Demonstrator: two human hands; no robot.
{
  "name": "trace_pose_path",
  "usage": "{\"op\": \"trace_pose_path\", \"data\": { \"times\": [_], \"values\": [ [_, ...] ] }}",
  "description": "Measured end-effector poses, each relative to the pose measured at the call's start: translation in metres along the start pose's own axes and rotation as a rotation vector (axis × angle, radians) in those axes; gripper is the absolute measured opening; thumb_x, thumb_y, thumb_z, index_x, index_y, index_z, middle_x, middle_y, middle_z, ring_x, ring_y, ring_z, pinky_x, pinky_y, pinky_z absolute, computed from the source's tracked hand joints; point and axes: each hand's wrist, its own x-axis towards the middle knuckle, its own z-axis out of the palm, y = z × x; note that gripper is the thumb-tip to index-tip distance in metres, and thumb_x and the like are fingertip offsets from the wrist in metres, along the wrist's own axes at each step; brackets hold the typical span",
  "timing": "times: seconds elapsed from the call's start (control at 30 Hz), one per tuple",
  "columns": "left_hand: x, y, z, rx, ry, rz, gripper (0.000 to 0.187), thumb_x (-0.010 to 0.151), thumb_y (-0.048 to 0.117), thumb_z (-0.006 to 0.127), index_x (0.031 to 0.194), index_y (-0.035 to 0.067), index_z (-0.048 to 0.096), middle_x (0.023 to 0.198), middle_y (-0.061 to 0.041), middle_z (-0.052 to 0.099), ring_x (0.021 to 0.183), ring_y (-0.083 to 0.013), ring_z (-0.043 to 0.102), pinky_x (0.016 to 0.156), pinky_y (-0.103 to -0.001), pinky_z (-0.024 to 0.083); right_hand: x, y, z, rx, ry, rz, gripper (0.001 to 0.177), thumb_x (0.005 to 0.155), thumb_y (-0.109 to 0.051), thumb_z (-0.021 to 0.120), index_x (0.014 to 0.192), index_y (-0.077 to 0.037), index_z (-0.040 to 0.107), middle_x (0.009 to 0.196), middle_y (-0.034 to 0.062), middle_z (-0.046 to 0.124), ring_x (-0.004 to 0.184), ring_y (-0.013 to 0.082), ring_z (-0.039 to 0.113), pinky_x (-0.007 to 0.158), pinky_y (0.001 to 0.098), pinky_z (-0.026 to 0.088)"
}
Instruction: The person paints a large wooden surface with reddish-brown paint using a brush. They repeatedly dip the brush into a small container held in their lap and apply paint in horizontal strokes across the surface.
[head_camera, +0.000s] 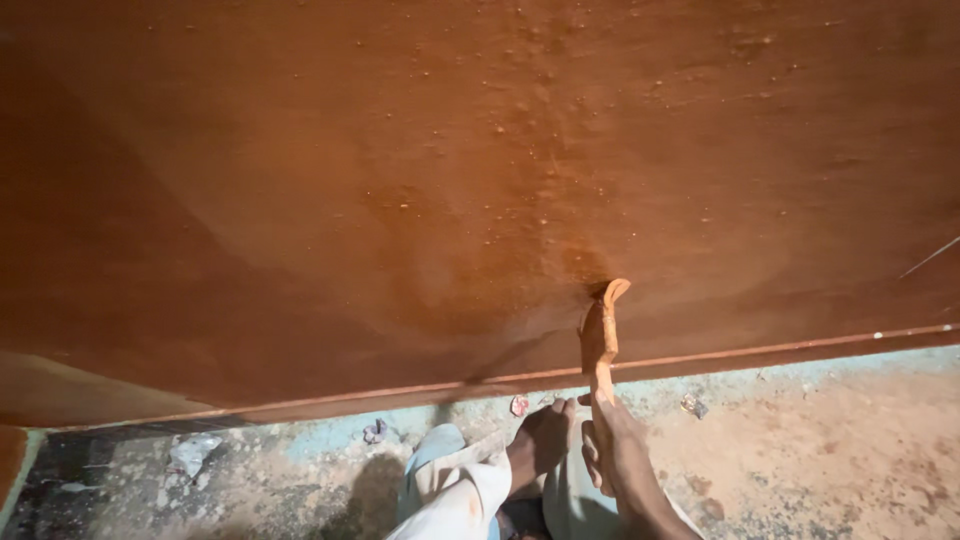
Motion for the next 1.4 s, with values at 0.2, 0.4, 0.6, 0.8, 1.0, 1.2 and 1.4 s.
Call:
{"op": "trace_pose_path", "data": {
  "times": [0.2, 0.4, 0.6, 0.8, 1.0, 1.2, 1.4],
  "values": [
    [0.021, -0.022, 0.007, -0.124, 0.163, -0.137, 0.025, 0.096, 0.011, 0.055, 0.116, -0.003, 0.058, 0.101, -0.028, 0.067, 0.093, -0.0447, 0.065, 0.081, -0.052, 0.054, -0.004, 0.002, 0.006, -0.035, 0.042, -0.037, 0.040, 0.098, -0.045, 0.045, 0.114, -0.009, 0.052, 0.058, 0.0022, 0.040, 0.041, 0.0150, 0.038, 0.032, 0.0304, 0.028],
    [0.022, -0.027, 0.002, -0.308, 0.016, -0.344, 0.023, 0.099, 0.029, 0.059, 0.099, 0.007, 0.067, 0.091, -0.019, 0.072, 0.091, -0.0393, 0.069, 0.080, -0.051, 0.053, -0.011, 0.008, 0.006, 0.100, 0.008, -0.119, 0.047, 0.103, -0.041, 0.040, 0.122, -0.001, 0.054, 0.056, 0.0002, 0.038, 0.040, 0.0126, 0.038, 0.033, 0.0282, 0.031],
    [-0.003, -0.036, -0.002, -0.522, -0.088, -0.327, 0.029, 0.097, 0.033, 0.067, 0.107, 0.006, 0.074, 0.097, -0.016, 0.074, 0.094, -0.0308, 0.069, 0.090, -0.042, 0.049, -0.009, 0.009, 0.007, 0.038, 0.039, -0.075, 0.046, 0.101, -0.042, 0.039, 0.122, -0.004, 0.053, 0.055, 0.0016, 0.039, 0.039, 0.0150, 0.036, 0.033, 0.0295, 0.029],
    [-0.033, -0.042, -0.079, -0.417, -0.062, -0.051, 0.031, 0.102, 0.030, 0.059, 0.116, 0.005, 0.069, 0.109, -0.017, 0.071, 0.103, -0.0265, 0.066, 0.092, -0.038, 0.049, -0.013, 0.013, 0.009, -0.072, 0.045, -0.074, 0.046, 0.102, -0.042, 0.037, 0.122, -0.005, 0.055, 0.061, -0.0008, 0.044, 0.043, 0.0135, 0.039, 0.035, 0.0284, 0.029],
    [-0.102, -0.002, -0.208, -0.448, -0.154, -0.567, 0.039, 0.102, 0.039, 0.052, 0.120, 0.006, 0.063, 0.099, -0.019, 0.073, 0.088, -0.0289, 0.071, 0.079, -0.041, 0.055, -0.038, 0.020, 0.016, -0.330, -0.207, -0.025, 0.035, 0.097, -0.029, 0.062, 0.128, -0.013, 0.059, 0.065, -0.0019, 0.039, 0.052, 0.0095, 0.035, 0.044, 0.0249, 0.025],
    [-0.142, 0.001, -0.237, -0.145, -0.330, -0.531, 0.049, 0.095, 0.038, 0.055, 0.137, 0.012, 0.053, 0.124, -0.021, 0.067, 0.111, -0.0418, 0.064, 0.093, -0.051, 0.051, -0.109, -0.038, -0.007, -1.026, -0.244, -0.191, 0.066, 0.081, -0.029, 0.077, 0.143, -0.022, 0.055, 0.079, 0.0070, 0.070, 0.064, 0.0153, 0.057, 0.060, 0.0321, 0.048],
    [-0.134, -0.012, -0.218, -0.016, -0.360, -0.436, 0.059, 0.098, 0.043, 0.056, 0.140, 0.003, 0.049, 0.128, -0.027, 0.064, 0.120, -0.0437, 0.060, 0.101, -0.050, 0.048, -0.162, -0.063, -0.038, -1.689, -0.398, 0.079, 0.071, 0.084, -0.033, 0.077, 0.150, -0.029, 0.050, 0.088, 0.0071, 0.076, 0.068, 0.0167, 0.069, 0.068, 0.0319, 0.059]
  ]
}}
